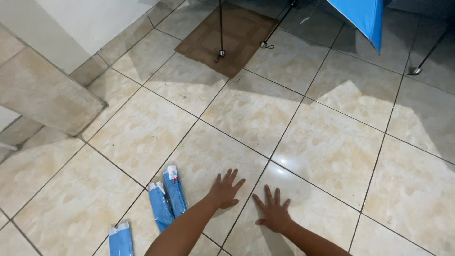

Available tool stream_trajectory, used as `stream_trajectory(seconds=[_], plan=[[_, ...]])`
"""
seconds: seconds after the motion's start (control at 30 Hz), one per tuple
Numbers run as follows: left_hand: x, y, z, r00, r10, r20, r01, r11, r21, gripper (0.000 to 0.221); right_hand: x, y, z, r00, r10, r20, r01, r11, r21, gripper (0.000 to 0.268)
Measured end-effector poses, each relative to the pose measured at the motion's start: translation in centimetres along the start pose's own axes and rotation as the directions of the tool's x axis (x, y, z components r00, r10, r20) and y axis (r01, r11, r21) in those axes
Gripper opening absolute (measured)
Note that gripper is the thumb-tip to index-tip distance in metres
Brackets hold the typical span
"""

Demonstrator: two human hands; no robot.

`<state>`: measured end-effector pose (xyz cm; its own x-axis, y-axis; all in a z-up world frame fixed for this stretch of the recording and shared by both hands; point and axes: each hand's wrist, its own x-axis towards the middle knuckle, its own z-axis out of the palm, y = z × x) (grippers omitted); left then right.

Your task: The person folds an open umbrella by hand, collapses the ribs, gathers the fabric, and inserts it into a matching storage sleeve.

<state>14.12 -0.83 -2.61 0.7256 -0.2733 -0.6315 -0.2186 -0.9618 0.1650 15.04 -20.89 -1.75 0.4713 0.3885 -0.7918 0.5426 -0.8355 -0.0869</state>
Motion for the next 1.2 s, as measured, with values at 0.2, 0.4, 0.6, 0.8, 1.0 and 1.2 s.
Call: stream_trajectory(seconds=[0.2, 0.4, 0.6, 0.8, 1.0, 1.2], plan=[[0.2, -4.2, -1.8, 0.997, -0.078, -0.002, 0.078, 0.997, -0.019, 0.076, 6.7, 2.7, -3.3, 0.985, 0.069, -0.156, -0.057, 0.995, 0.079, 0.090], [1.8, -5.8, -5.6, 0.976, -0.173, -0.131, 0.138, 0.960, -0.243, 0.072, 6.7, 2.3, -8.1, 0.970, 0.172, -0.174, -0.161, 0.984, 0.074, 0.085], [6.5, -6.0, -9.8, 0.891, -0.156, -0.427, -0.010, 0.932, -0.362, 0.067, 5.8, 3.2, -15.5, 0.906, 0.136, -0.402, -0.186, 0.979, -0.087, 0.072], [10.1, -4.2, -16.3, 0.800, -0.174, -0.575, -0.078, 0.919, -0.386, 0.061, 5.7, 5.9, -22.4, 0.792, 0.164, -0.588, -0.294, 0.947, -0.132, 0.068], [12.8, -1.4, -28.5, 0.645, -0.227, -0.730, -0.251, 0.839, -0.483, 0.056, 4.5, 9.2, -31.5, 0.578, 0.155, -0.801, -0.309, 0.950, -0.038, 0.057], [9.0, 3.3, -33.5, 0.570, -0.243, -0.785, -0.500, 0.656, -0.566, 0.049, 1.7, 13.2, -39.8, 0.420, 0.197, -0.886, -0.269, 0.959, 0.086, 0.062]])
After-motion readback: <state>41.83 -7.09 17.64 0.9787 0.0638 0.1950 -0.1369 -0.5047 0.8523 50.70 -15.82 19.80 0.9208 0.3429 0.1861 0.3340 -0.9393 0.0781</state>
